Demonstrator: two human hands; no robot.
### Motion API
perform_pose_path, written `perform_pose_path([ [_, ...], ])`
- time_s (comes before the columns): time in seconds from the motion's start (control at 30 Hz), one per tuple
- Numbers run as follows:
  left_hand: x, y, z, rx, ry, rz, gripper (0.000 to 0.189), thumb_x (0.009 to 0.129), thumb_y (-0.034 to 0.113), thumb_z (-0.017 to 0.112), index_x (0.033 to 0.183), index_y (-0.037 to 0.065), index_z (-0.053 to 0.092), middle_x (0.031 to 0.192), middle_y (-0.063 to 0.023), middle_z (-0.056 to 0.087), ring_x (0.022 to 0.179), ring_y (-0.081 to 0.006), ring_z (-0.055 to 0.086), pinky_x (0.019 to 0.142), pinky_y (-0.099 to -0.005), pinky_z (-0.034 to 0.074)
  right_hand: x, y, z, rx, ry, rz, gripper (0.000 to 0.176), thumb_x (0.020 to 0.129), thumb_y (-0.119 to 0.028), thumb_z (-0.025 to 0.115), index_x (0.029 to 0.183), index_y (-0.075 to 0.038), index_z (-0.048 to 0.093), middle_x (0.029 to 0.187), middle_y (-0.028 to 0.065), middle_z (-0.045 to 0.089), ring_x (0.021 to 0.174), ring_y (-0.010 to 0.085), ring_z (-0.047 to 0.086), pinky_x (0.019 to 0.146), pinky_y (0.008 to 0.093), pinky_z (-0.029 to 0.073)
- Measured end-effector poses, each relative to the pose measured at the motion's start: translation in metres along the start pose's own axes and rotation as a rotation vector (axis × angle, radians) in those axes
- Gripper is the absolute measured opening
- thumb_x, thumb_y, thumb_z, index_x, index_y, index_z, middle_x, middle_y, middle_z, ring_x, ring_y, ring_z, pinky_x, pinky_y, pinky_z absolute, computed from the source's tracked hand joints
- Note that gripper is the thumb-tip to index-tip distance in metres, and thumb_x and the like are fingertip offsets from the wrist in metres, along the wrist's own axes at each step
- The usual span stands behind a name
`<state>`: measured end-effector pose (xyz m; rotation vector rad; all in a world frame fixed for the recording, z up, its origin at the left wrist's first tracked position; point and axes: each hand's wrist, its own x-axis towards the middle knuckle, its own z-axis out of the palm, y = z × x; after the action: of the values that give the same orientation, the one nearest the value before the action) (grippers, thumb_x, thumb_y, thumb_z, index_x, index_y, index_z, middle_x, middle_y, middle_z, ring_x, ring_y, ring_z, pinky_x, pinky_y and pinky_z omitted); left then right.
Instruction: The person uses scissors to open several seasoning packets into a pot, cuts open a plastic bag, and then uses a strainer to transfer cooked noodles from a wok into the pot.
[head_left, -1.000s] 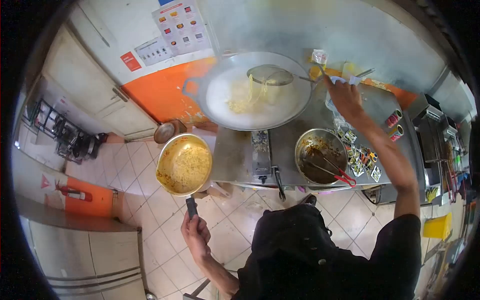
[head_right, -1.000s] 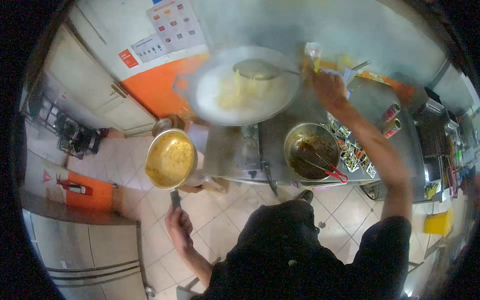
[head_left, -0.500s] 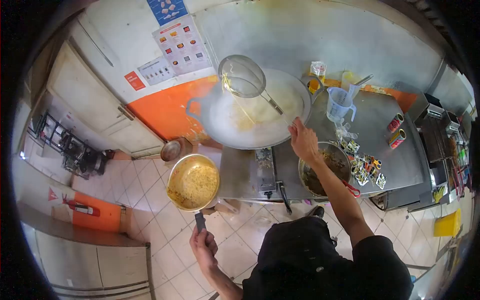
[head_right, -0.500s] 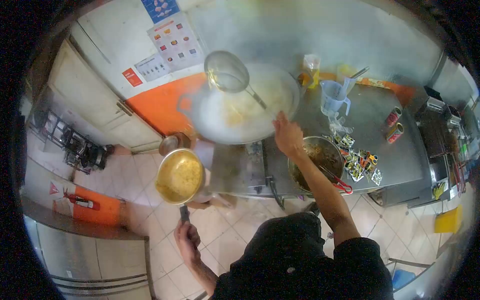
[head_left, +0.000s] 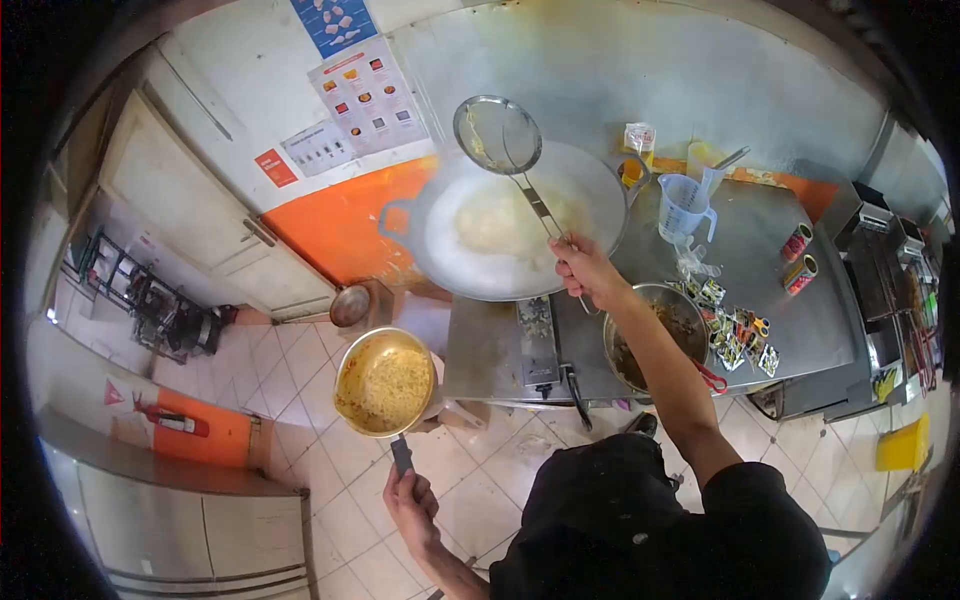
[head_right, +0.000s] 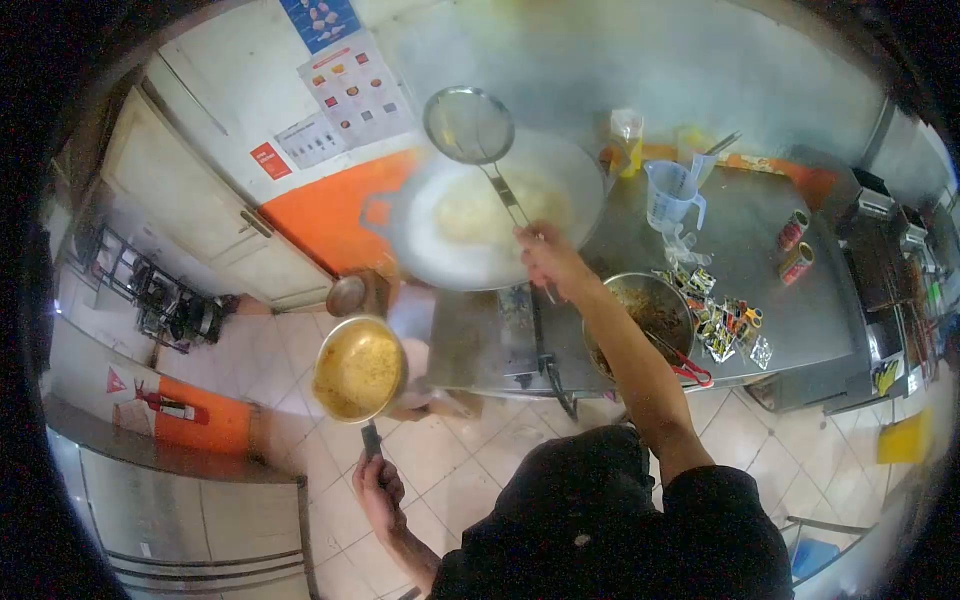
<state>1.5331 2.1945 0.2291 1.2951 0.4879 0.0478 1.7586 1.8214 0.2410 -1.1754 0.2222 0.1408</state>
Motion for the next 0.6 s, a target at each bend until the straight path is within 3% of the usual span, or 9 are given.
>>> perform_pose_path([
  [0.07,0.000,0.000,0.001,0.013,0.002,-0.004,0.021,0.094,0.014,0.055,0.114,0.006,0.058,0.063,0.0078,0.038,0.045,0.0002,0.030,0.037,-0.0170,0.018,0.004,-0.002,-0.011,-0.154,0.081,-0.133,0.030,0.095,-0.033,0.066,0.097,-0.007,0.050,0.065,0.0005,0.049,0.048,0.0085,0.043,0.039,0.0254,0.031],
  [0.13,0.001,-0.001,0.002,0.021,0.008,-0.001,0.009,0.095,0.015,0.055,0.103,0.011,0.056,0.060,0.0083,0.037,0.042,0.0003,0.026,0.035,-0.0174,0.017,0.000,-0.016,-0.017,-0.221,0.107,-0.165,0.030,0.095,-0.033,0.066,0.097,-0.007,0.051,0.064,0.0007,0.050,0.048,0.0077,0.044,0.039,0.0256,0.031],
  [0.2,0.001,-0.003,0.002,0.023,0.006,0.005,0.011,0.095,0.015,0.055,0.104,0.010,0.057,0.060,0.0082,0.037,0.042,0.0003,0.027,0.035,-0.0173,0.018,-0.005,-0.031,-0.023,-0.291,0.135,-0.196,0.031,0.094,-0.033,0.066,0.096,-0.006,0.053,0.063,0.0009,0.050,0.049,0.0069,0.044,0.039,0.0257,0.031],
  [0.27,0.001,-0.004,0.003,0.027,0.003,0.008,0.012,0.095,0.014,0.055,0.106,0.009,0.057,0.060,0.0080,0.038,0.042,0.0004,0.027,0.035,-0.0172,0.018,-0.008,-0.040,-0.031,-0.481,0.226,-0.272,0.029,0.094,-0.031,0.066,0.093,-0.005,0.053,0.063,0.0084,0.057,0.048,0.0183,0.053,0.043,0.0341,0.040],
  [0.3,0.001,-0.003,0.004,0.015,-0.022,0.005,0.015,0.095,0.014,0.054,0.108,0.009,0.057,0.060,0.0080,0.038,0.042,0.0004,0.028,0.035,-0.0172,0.019,-0.005,-0.036,-0.038,-0.480,0.231,-0.268,0.029,0.094,-0.031,0.066,0.093,-0.005,0.053,0.063,0.0084,0.057,0.048,0.0183,0.053,0.043,0.0341,0.040],
  [0.37,0.002,-0.003,0.005,0.008,-0.054,-0.003,0.017,0.095,0.014,0.054,0.111,0.008,0.058,0.060,0.0079,0.038,0.042,0.0004,0.028,0.035,-0.0172,0.019,0.000,-0.024,-0.055,-0.906,0.455,-0.589,0.027,0.095,-0.031,0.062,0.102,-0.007,0.054,0.068,0.0190,0.064,0.055,0.0376,0.061,0.051,0.0478,0.047],
  [0.4,0.003,-0.004,0.005,0.004,-0.075,-0.005,0.019,0.095,0.014,0.054,0.113,0.008,0.057,0.060,0.0079,0.038,0.042,0.0003,0.028,0.035,-0.0173,0.019,-0.005,-0.022,-0.061,-0.906,0.463,-0.585,0.027,0.095,-0.031,0.062,0.102,-0.007,0.054,0.068,0.0190,0.064,0.055,0.0376,0.061,0.051,0.0478,0.047],
  [0.47,0.004,-0.004,0.006,0.003,-0.099,-0.012,0.021,0.096,0.015,0.054,0.115,0.007,0.057,0.061,0.0080,0.038,0.042,0.0002,0.028,0.034,-0.0173,0.019,-0.017,-0.017,-0.072,-1.202,0.657,-0.712,0.026,0.097,-0.032,0.056,0.113,-0.011,0.052,0.078,0.0227,0.067,0.067,0.0500,0.062,0.061,0.0590,0.048],
  [0.6,0.004,-0.003,0.012,0.028,-0.116,0.002,0.026,0.096,0.016,0.054,0.120,0.005,0.056,0.061,0.0076,0.038,0.042,-0.0001,0.028,0.034,-0.0178,0.018,-0.025,-0.008,-0.101,-1.437,0.824,-0.665,0.019,0.096,-0.026,0.058,0.104,-0.011,0.048,0.071,0.0186,0.066,0.062,0.0456,0.063,0.053,0.0544,0.048],
])
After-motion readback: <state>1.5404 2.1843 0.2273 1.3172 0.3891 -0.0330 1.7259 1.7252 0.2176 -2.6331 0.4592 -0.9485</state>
